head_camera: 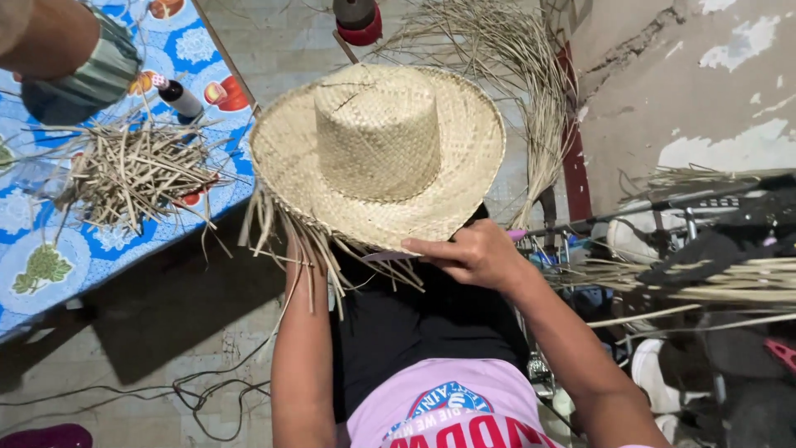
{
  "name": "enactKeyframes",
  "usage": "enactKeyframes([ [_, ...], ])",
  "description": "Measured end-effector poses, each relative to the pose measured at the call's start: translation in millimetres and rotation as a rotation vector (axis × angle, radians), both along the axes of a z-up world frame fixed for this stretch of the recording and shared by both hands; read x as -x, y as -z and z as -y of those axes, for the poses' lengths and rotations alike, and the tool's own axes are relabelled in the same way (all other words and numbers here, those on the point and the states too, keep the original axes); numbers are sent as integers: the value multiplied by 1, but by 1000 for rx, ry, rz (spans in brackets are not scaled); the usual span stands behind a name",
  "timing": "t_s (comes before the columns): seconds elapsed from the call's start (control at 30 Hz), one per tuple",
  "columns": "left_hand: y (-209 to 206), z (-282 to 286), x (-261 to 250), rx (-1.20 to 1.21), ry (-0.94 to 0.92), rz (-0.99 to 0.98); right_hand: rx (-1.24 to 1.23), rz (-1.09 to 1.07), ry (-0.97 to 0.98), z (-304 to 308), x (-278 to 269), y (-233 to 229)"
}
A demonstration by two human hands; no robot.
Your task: Trimming the excess straw fringe from the brim of a woven straw hat using scissors and a small blade
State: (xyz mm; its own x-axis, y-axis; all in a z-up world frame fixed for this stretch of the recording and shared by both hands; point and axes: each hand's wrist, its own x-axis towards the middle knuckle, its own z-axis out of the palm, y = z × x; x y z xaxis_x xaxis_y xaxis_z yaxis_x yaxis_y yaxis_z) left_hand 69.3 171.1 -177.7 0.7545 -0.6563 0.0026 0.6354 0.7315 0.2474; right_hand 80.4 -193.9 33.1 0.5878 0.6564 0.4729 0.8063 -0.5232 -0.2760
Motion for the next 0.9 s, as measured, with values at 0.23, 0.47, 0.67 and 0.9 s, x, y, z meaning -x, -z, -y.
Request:
enactKeyframes([
  [0.23,1,4,60,-77,-147,-52,-249,-448,-54,-4,35,31],
  [0.47,-6,-11,166,-202,-405,-174,-316,-1175,-119,-1,52,66],
  [0.67,-93,11,101,-295,-580,-188,-163,-1291,-167,16,56,67],
  [0.9,-103,18,94,-386,-739,-193,-202,-1348,-176,34,74,45],
])
